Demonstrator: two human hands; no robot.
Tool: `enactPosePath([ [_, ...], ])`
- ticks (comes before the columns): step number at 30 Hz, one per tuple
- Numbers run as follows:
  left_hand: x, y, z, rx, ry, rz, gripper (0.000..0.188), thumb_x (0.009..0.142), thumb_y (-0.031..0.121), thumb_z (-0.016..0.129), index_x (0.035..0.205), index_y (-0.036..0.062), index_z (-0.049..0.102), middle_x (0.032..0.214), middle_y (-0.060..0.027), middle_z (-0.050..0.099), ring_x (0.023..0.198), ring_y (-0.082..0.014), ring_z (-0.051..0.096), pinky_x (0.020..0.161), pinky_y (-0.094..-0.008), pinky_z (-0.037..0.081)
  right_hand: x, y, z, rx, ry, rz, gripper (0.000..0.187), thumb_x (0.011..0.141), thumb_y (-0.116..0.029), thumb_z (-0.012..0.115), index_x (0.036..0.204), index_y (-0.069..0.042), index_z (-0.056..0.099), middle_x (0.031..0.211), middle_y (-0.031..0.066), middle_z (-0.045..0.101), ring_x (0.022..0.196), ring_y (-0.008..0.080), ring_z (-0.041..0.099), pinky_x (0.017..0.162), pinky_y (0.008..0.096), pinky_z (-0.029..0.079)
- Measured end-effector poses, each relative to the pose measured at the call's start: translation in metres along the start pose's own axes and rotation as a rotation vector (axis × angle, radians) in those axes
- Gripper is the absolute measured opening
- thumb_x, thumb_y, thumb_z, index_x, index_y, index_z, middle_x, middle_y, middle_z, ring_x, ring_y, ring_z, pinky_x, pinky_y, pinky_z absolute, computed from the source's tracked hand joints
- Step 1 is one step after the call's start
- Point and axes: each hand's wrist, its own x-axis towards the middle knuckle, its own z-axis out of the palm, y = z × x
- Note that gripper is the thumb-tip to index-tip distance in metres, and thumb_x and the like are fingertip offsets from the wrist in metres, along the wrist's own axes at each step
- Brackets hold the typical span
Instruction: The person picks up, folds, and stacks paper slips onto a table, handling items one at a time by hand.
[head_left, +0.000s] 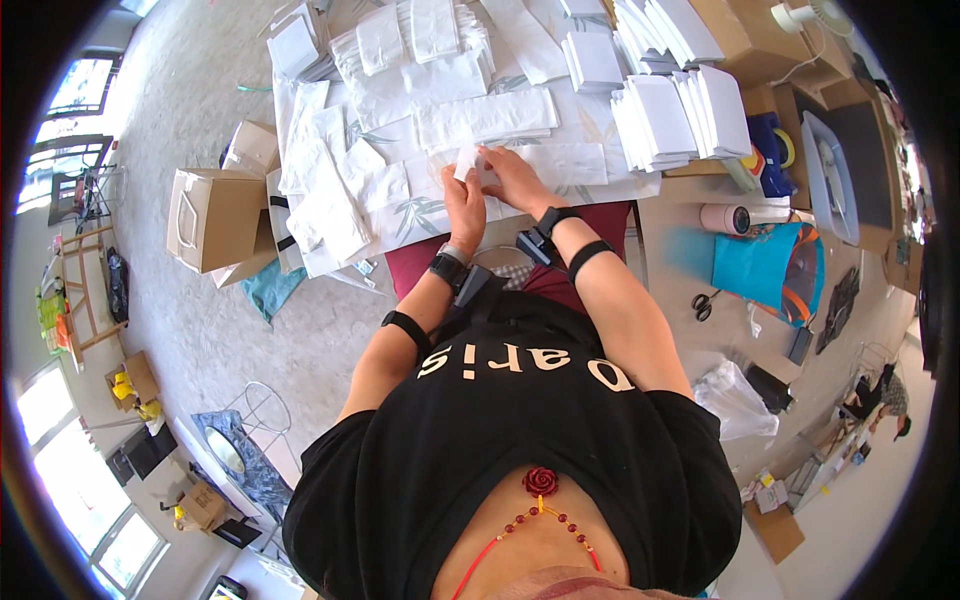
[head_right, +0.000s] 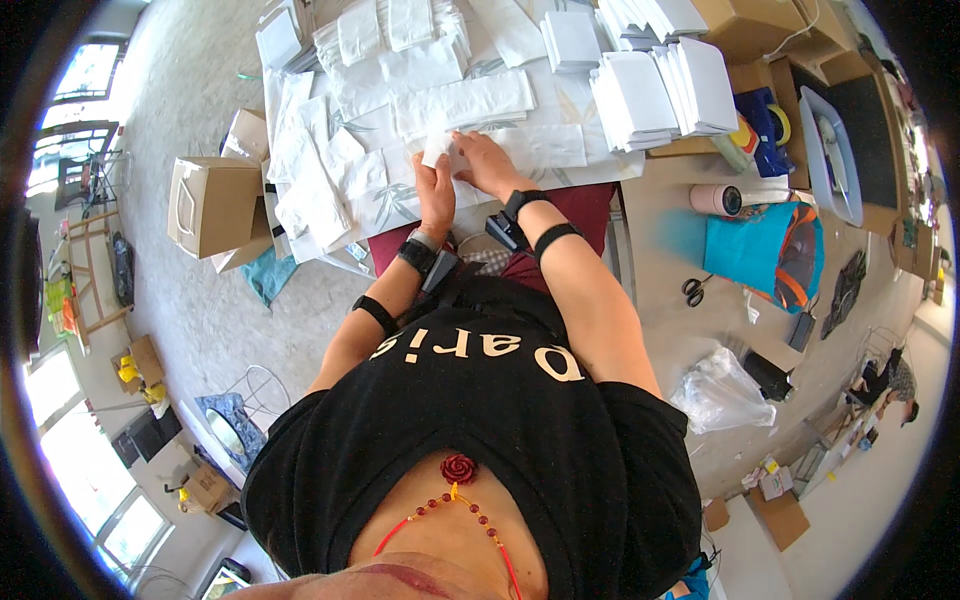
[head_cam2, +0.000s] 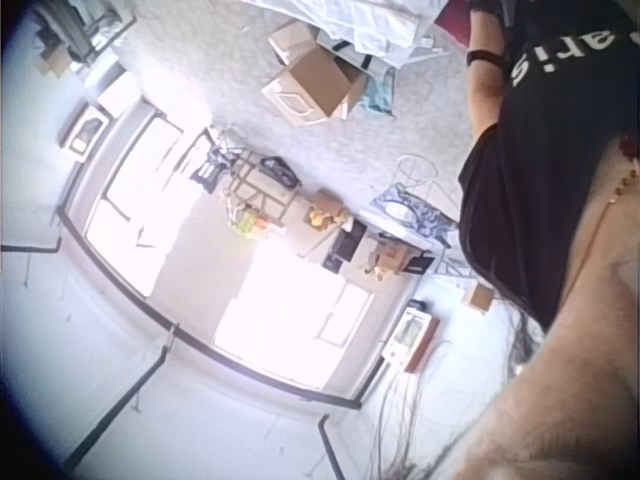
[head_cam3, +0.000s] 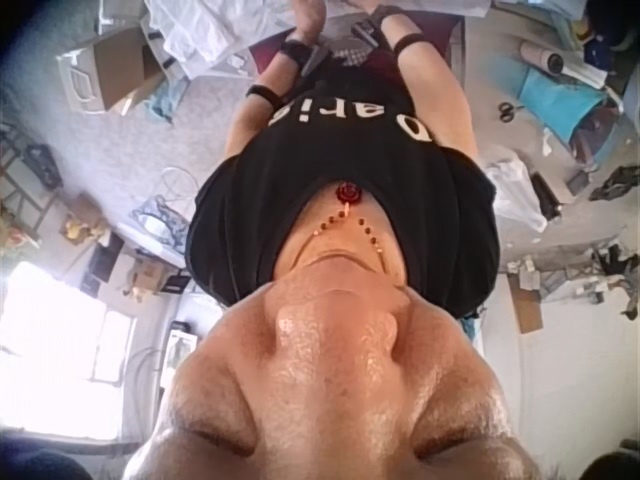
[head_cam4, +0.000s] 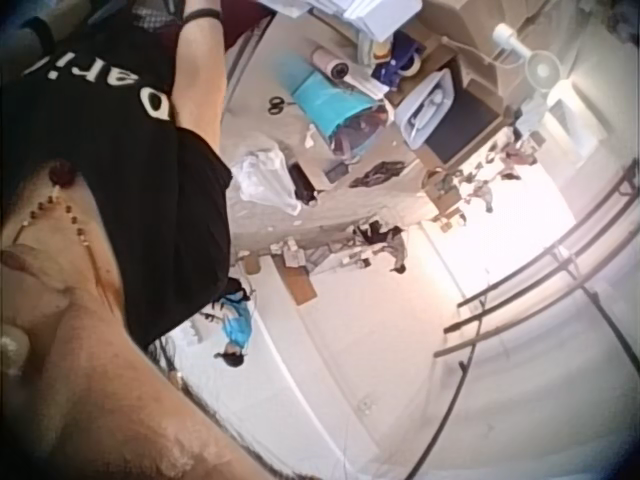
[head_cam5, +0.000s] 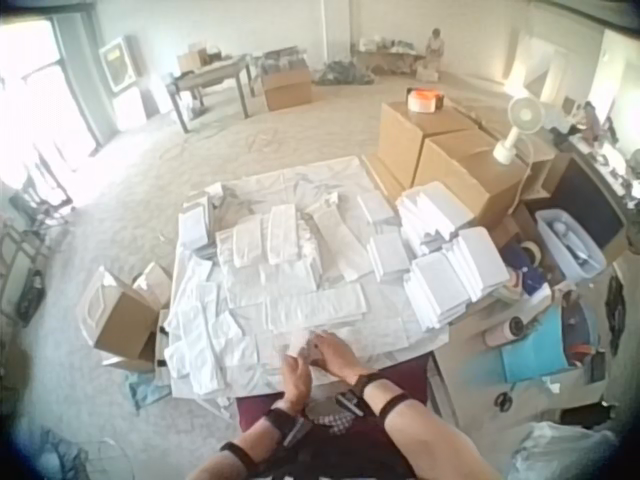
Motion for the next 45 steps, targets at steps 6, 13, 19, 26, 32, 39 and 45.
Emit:
enactPosePath([
  [6,-0.004,0.0,0.01,0.231,-0.095,0.227,0.035,0.101,0.017,0.064,0.127,0.0008,0.047,0.145,-0.036,0.051,0.132,-0.0458,0.056,0.107,-0.0446,0.045,-0.016,0.023,-0.024,0.549,0.165,0.383,0.04,0.102,-0.019,0.061,0.135,0.002,0.057,0.109,0.0184,0.071,0.088,0.0263,0.075,0.077,0.0354,0.06],
  [13,-0.006,0.006,0.009,0.254,-0.105,0.21,0.045,0.104,0.028,0.062,0.134,-0.0023,0.05,0.133,-0.0261,0.06,0.127,-0.0393,0.058,0.109,-0.0434,0.043,-0.023,0.002,-0.041,0.254,0.37,0.525,0.041,0.1,-0.027,0.065,0.126,0.004,0.061,0.091,0.0175,0.074,0.081,0.0274,0.075,0.074,0.0391,0.059],
  [19,0.01,-0.004,-0.011,-0.279,0.135,0.014,0.032,0.111,0.024,0.047,0.129,-0.0013,0.055,0.127,-0.0132,0.062,0.123,-0.0252,0.059,0.108,-0.0373,0.044,-0.028,0.026,-0.019,0.035,0.422,0.404,0.036,0.087,-0.008,0.071,0.122,0.0,0.064,0.09,0.017,0.074,0.081,0.0343,0.073,0.076,0.0433,0.057],
  [26,0.006,0.007,-0.029,0.386,-0.028,0.324,0.04,0.108,0.016,0.049,0.145,-0.0004,0.052,0.151,-0.0196,0.053,0.141,-0.0307,0.05,0.117,-0.0453,0.038,-0.029,0.031,-0.017,0.033,0.425,0.404,0.035,0.088,-0.007,0.07,0.121,-0.001,0.064,0.09,0.0178,0.074,0.084,0.0364,0.072,0.078,0.0452,0.056],
  [32,-0.007,0.005,-0.02,0.865,-0.301,0.583,0.062,0.102,0.022,0.059,0.157,0.0015,0.038,0.166,-0.0181,0.033,0.157,-0.0329,0.024,0.126,-0.0531,0.016,-0.027,0.021,-0.019,0.013,0.384,0.421,0.037,0.087,-0.007,0.069,0.122,-0.001,0.063,0.091,0.0196,0.074,0.087,0.0397,0.072,0.08,0.048,0.056],
  [39,-0.008,-0.006,-0.041,1.069,-0.422,0.566,0.076,0.101,0.043,0.06,0.159,0.0006,0.034,0.168,-0.018,0.028,0.159,-0.0301,0.018,0.128,-0.0544,0.01,-0.029,0.027,-0.016,-0.007,0.431,0.388,0.039,0.086,-0.008,0.073,0.123,-0.002,0.063,0.089,0.0152,0.074,0.077,0.0328,0.072,0.073,0.0425,0.056],
  [45,-0.003,-0.014,-0.04,1.044,-0.181,0.502,0.076,0.101,0.039,0.06,0.16,-0.0004,0.032,0.17,-0.0175,0.024,0.16,-0.0307,0.015,0.127,-0.0542,0.009,-0.03,0.034,-0.01,-0.003,0.451,0.361,0.04,0.085,-0.009,0.072,0.123,-0.002,0.063,0.089,0.0155,0.073,0.077,0.0327,0.072,0.074,0.0421,0.056],
])
